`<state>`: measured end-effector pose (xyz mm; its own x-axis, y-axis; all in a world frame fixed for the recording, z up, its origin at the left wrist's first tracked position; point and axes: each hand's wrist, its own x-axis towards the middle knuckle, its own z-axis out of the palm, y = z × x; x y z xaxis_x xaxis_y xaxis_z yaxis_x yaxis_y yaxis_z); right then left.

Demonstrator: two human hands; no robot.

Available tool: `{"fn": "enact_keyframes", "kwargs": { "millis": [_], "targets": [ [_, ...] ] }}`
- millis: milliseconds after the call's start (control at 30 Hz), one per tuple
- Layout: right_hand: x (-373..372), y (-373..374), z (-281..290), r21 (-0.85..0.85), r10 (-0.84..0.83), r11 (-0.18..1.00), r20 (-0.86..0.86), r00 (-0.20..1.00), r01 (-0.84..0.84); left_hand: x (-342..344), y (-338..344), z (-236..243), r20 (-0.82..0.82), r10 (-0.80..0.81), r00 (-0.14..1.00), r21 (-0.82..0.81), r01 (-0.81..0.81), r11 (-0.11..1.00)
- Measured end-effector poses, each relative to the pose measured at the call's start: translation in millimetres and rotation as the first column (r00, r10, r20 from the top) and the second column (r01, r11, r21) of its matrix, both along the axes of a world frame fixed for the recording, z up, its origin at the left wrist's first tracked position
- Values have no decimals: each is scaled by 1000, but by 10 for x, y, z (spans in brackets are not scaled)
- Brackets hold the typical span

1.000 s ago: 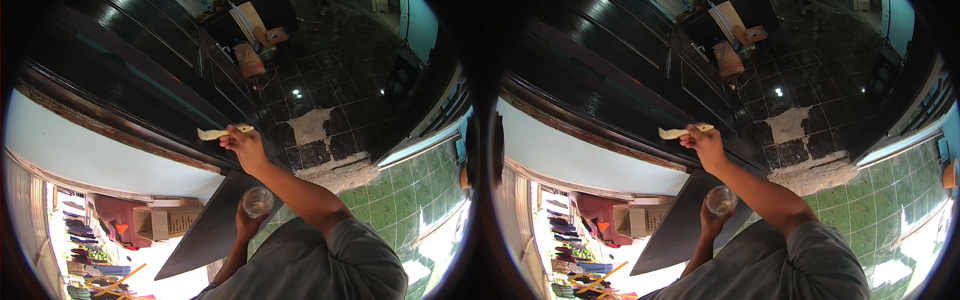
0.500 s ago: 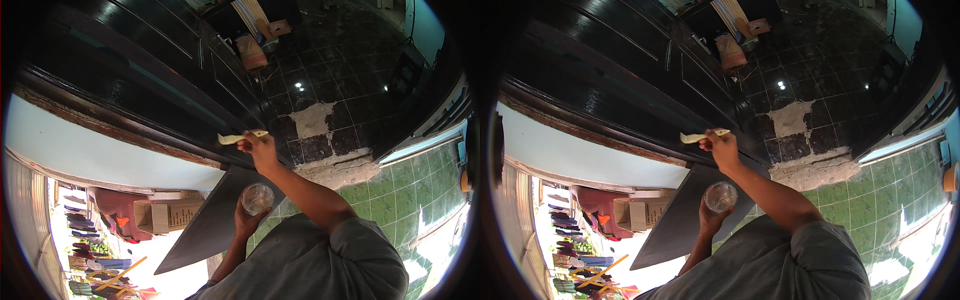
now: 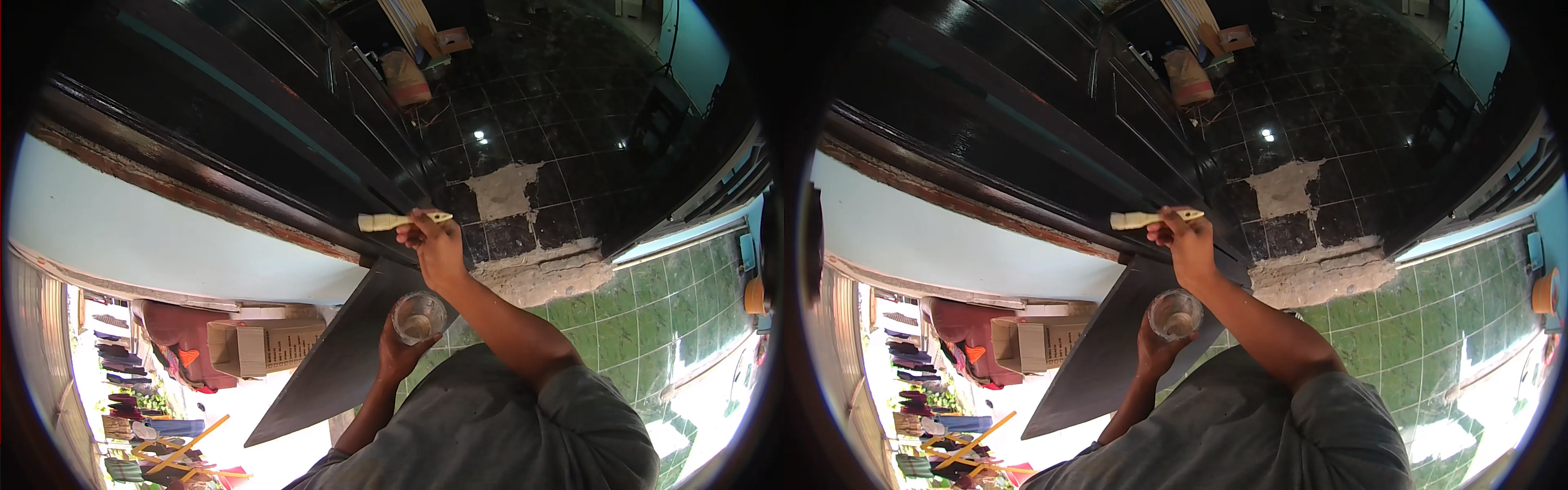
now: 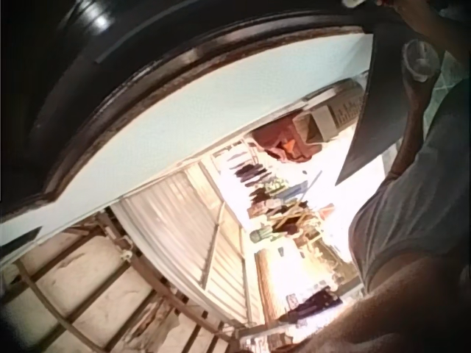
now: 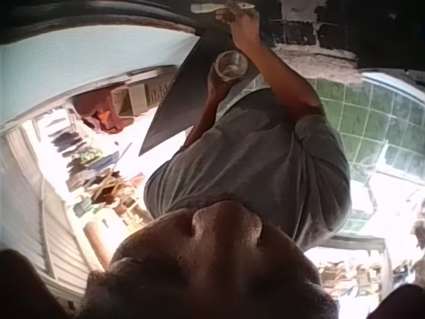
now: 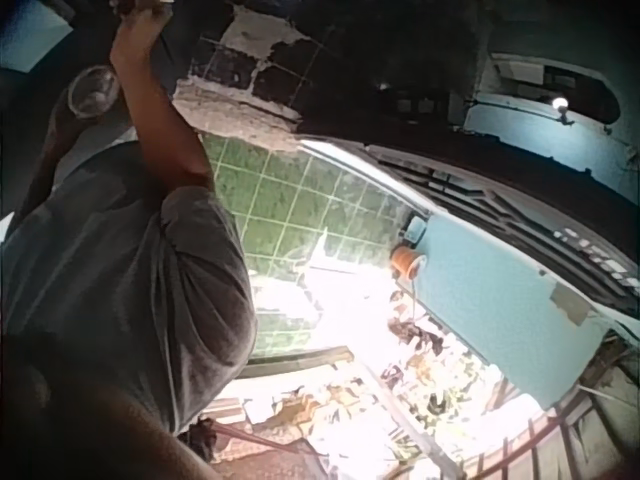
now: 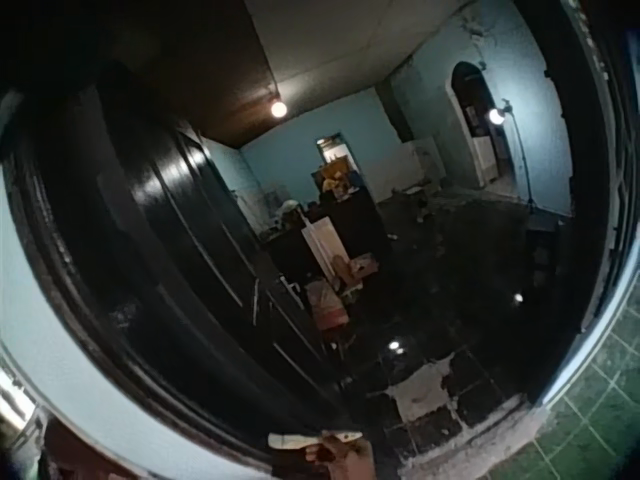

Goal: The person applies black paint to a wooden door frame using a small paint brush.

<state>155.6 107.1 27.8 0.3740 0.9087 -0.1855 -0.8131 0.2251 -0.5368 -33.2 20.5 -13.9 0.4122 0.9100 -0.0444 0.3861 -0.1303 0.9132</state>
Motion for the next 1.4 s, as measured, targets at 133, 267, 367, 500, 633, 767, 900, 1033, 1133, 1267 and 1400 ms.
{"fn": "enact_keyframes", "kwargs": {
  "millis": [133, 267, 367, 500, 633, 767, 900, 1033, 1133, 1267, 1400],
  "targets": [
    [44, 79, 388, 150, 81, 988, -229, 970, -47, -32, 21, -32, -23, -12, 1000, 19, 12, 1000],
    [39, 81, -53, 104, 124, 989, -206, 971, -105, 16, 28, 62, 11, -24, 1000, -4, 24, 1000],
    [126, -22, -139, -65, 52, 996, -23, 998, -53, -52, 45, -6, 42, -2, 999, -11, 2, 1000],
    [116, 41, 256, 216, 146, 970, -140, 979, -114, -96, 62, -27, -14, 7, 1000, 4, -7, 1000],
    [76, 89, -403, 48, 122, 992, -126, 985, -117, -9, 85, 104, -8, -12, 1000, 11, 12, 1000],
    [296, -79, -1096, -256, 23, 965, 320, 947, 63, -16, 52, 109, 37, 11, 999, 22, -12, 1000],
    [265, -6, -718, 32, -78, 963, 984, 161, 269, -69, 45, 54, 14, 38, 999, 22, -38, 999],
    [93, 34, 500, 157, -198, 973, 945, 259, 172, -59, 74, 31, 27, 55, 998, 3, -55, 999],
    [153, 69, 824, 220, -197, 972, 590, 783, 79, -11, 64, 89, 34, 66, 997, 32, -67, 997],
    [197, 81, 422, 244, 91, 967, -54, 994, -75, 13, 86, 50, 6, 44, 999, 10, -44, 999],
    [49, -23, -562, -41, 113, 992, -144, 983, -120, 1, 44, 48, 3, 40, 999, -10, -40, 999]
  ]
}}
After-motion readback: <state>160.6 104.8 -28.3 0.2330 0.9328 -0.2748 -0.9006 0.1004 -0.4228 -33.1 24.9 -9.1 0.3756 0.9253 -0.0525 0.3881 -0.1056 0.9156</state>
